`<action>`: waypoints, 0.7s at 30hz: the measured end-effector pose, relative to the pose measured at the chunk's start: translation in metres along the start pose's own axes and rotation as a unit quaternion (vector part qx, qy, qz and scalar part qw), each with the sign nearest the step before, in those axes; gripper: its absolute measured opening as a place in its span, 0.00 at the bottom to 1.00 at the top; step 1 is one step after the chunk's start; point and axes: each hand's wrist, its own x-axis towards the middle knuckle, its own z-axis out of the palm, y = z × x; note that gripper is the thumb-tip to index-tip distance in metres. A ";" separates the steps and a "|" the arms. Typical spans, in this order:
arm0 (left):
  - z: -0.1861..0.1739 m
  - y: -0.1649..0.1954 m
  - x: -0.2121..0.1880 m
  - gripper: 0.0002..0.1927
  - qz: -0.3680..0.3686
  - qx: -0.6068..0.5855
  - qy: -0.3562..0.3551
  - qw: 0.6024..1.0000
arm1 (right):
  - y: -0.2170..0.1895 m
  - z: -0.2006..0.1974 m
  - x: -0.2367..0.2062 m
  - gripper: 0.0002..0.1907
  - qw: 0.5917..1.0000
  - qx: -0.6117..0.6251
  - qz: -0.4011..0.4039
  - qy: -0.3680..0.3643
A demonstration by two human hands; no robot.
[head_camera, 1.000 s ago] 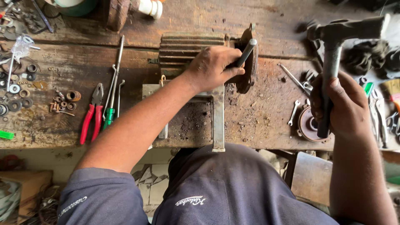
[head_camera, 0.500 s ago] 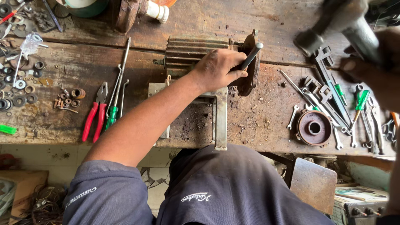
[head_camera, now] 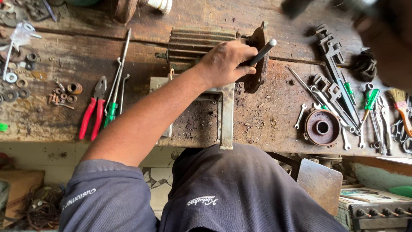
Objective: The person holds a metal punch rod against the shaft end of an electric motor clamped in a fixture and repeatedly strikes it with a ball-peen hammer to drive the shaft out of the housing. They reposition the punch several times, then lift and turn the motor on the bench to work on its other side.
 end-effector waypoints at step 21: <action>0.004 -0.008 0.002 0.13 0.011 -0.036 0.041 0.998 | 0.006 -0.007 -0.006 0.14 1.000 0.015 0.004 -0.002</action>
